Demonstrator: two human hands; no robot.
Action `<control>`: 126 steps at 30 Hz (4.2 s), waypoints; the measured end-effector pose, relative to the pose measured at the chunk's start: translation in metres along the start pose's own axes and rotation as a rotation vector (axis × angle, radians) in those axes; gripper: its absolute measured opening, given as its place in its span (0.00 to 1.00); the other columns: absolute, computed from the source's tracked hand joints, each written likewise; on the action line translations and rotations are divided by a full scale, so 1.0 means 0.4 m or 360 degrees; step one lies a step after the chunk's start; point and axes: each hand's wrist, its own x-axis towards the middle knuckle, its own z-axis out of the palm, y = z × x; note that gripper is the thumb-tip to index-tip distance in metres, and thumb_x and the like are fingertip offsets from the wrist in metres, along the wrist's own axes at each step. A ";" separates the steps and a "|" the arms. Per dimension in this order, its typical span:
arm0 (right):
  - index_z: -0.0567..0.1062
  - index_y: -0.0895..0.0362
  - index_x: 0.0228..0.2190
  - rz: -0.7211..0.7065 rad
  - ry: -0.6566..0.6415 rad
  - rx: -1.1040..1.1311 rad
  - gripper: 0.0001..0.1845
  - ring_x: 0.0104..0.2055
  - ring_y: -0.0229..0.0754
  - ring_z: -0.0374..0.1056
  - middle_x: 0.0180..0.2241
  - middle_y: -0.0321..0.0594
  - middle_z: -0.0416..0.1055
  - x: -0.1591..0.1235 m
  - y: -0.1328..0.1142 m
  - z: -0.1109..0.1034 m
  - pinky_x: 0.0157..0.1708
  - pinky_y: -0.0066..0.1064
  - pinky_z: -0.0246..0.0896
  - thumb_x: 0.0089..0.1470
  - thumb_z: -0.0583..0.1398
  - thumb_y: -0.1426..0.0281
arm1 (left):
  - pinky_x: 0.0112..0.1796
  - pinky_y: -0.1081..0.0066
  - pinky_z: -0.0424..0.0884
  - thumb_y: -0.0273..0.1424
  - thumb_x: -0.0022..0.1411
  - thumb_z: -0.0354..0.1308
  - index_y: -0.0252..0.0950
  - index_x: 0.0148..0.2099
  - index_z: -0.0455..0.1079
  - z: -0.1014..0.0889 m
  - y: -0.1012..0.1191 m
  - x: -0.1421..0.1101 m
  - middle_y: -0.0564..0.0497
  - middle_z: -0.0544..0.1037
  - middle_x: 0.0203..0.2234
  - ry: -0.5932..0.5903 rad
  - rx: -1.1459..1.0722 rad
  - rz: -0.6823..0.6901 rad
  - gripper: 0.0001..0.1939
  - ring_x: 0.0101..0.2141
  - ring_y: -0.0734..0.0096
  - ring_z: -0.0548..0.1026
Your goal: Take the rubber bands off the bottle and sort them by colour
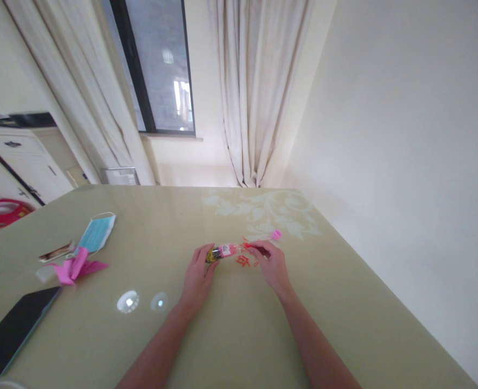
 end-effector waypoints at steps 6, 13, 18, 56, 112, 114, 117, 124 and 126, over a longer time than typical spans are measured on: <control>0.84 0.51 0.36 0.0012 0.0004 0.0069 0.09 0.39 0.48 0.77 0.37 0.43 0.82 -0.009 -0.007 0.024 0.44 0.41 0.72 0.57 0.65 0.61 | 0.58 0.54 0.72 0.28 0.68 0.55 0.42 0.61 0.67 0.001 0.013 -0.005 0.45 0.74 0.55 -0.0038 0.0011 0.0062 0.20 0.55 0.58 0.75; 0.86 0.49 0.36 -0.0241 -0.0116 -0.0260 0.10 0.38 0.47 0.75 0.36 0.42 0.81 -0.013 -0.009 0.016 0.43 0.39 0.70 0.60 0.62 0.65 | 0.58 0.55 0.73 0.29 0.69 0.54 0.42 0.62 0.67 -0.001 0.020 -0.008 0.44 0.73 0.56 0.0002 0.0118 0.0144 0.20 0.56 0.59 0.75; 0.86 0.47 0.39 -0.0303 -0.0254 -0.0322 0.13 0.40 0.47 0.74 0.37 0.42 0.79 -0.016 -0.020 0.014 0.44 0.39 0.69 0.63 0.60 0.67 | 0.58 0.54 0.74 0.29 0.69 0.54 0.43 0.62 0.67 -0.001 0.019 -0.010 0.45 0.74 0.56 0.0009 0.0215 0.0201 0.20 0.56 0.57 0.75; 0.82 0.54 0.32 0.0362 0.0082 0.0391 0.17 0.34 0.49 0.79 0.32 0.43 0.83 -0.012 0.019 0.035 0.38 0.39 0.74 0.42 0.75 0.59 | 0.58 0.57 0.74 0.30 0.70 0.57 0.43 0.62 0.67 0.001 0.028 -0.020 0.45 0.74 0.55 0.0075 0.0312 0.0297 0.20 0.55 0.59 0.76; 0.71 0.51 0.62 0.0021 -0.0276 -0.1082 0.42 0.66 0.66 0.59 0.65 0.53 0.65 -0.004 0.105 0.011 0.64 0.56 0.54 0.48 0.73 0.56 | 0.55 0.55 0.74 0.40 0.71 0.55 0.39 0.61 0.65 0.010 0.011 -0.004 0.42 0.75 0.55 0.0032 -0.0267 -0.0143 0.20 0.54 0.60 0.76; 0.74 0.51 0.59 -0.0072 -0.0297 -0.1107 0.32 0.62 0.61 0.64 0.59 0.51 0.70 0.004 0.103 0.026 0.62 0.52 0.57 0.55 0.69 0.59 | 0.55 0.55 0.74 0.39 0.71 0.55 0.39 0.61 0.64 0.010 0.011 -0.004 0.42 0.75 0.55 0.0031 -0.0262 -0.0134 0.20 0.54 0.60 0.76; 0.80 0.51 0.49 -0.0184 -0.0362 -0.1104 0.15 0.52 0.54 0.69 0.48 0.48 0.76 0.013 0.096 0.041 0.55 0.44 0.63 0.60 0.65 0.66 | 0.55 0.56 0.75 0.39 0.71 0.55 0.39 0.62 0.64 0.008 0.013 -0.005 0.42 0.74 0.55 0.0034 -0.0258 -0.0133 0.20 0.54 0.60 0.76; 0.83 0.52 0.37 -0.0203 -0.0386 -0.1083 0.12 0.43 0.49 0.73 0.38 0.45 0.78 0.008 0.098 0.040 0.45 0.37 0.66 0.62 0.58 0.73 | 0.53 0.56 0.75 0.39 0.71 0.56 0.40 0.61 0.65 0.003 0.017 -0.003 0.43 0.75 0.53 0.0054 -0.0120 -0.0094 0.19 0.52 0.59 0.76; 0.83 0.51 0.36 -0.0180 -0.0317 -0.0947 0.12 0.42 0.48 0.74 0.37 0.44 0.79 0.009 0.095 0.036 0.44 0.37 0.67 0.61 0.59 0.73 | 0.53 0.56 0.75 0.38 0.71 0.56 0.40 0.60 0.66 0.001 0.018 -0.003 0.43 0.75 0.53 0.0063 -0.0064 -0.0070 0.19 0.52 0.59 0.76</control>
